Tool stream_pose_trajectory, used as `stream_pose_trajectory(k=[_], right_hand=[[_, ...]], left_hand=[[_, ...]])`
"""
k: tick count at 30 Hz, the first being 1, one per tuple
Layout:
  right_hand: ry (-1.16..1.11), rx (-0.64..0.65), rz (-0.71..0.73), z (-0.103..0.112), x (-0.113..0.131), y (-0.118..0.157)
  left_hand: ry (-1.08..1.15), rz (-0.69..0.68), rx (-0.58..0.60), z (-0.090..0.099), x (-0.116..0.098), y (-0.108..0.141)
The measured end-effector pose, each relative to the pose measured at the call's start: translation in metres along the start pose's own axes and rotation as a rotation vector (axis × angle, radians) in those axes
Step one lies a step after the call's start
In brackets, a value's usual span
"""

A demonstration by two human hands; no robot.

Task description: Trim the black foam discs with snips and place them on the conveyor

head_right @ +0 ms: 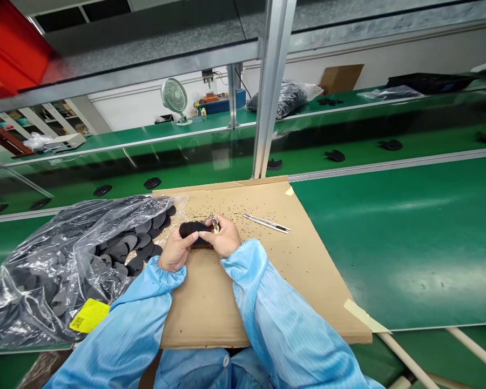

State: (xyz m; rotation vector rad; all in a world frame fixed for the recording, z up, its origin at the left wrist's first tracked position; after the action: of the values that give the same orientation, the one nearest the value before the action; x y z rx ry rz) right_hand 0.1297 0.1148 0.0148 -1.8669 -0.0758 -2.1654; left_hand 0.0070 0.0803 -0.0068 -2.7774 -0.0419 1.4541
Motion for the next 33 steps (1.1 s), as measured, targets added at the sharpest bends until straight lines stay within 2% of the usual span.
stream_pose_trajectory(k=[3,6,10,12,15,23,33], right_hand=[[0.091,-0.022,0.020,0.001,-0.002,0.000],[0.107,-0.008,0.085,-0.004,0.000,0.003],[0.154,0.021,0.323,-0.015,0.025,0.015],[0.244,-0.026,0.425,-0.014,0.038,0.022],[0.324,-0.066,0.495,-0.013,0.050,0.028],[0.474,-0.092,0.620,-0.017,0.057,0.036],[0.568,-0.120,0.672,-0.024,0.058,0.036]], left_hand=[[0.019,0.004,-0.001,0.002,0.001,-0.002],[0.110,0.083,-0.074,0.014,0.008,-0.006],[0.228,0.264,-0.164,0.028,0.022,-0.006],[0.261,0.308,-0.154,0.026,0.024,-0.004],[0.295,0.357,-0.123,0.018,0.027,0.000],[0.280,0.347,-0.067,0.011,0.028,0.004],[0.228,0.303,-0.089,0.019,0.028,0.001]])
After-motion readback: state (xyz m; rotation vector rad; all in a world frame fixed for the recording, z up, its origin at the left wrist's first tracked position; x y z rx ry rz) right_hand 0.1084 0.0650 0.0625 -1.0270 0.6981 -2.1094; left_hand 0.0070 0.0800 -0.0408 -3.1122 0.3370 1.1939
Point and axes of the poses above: each hand's wrist, its own y-axis away from the middle knuckle, its own z-axis out of the back of the hand, x = y × z, the point moved 10 cm from there along -y, towards the middle knuckle, and after that the axes turned 9 degrees about y, right-handed, at the moved point
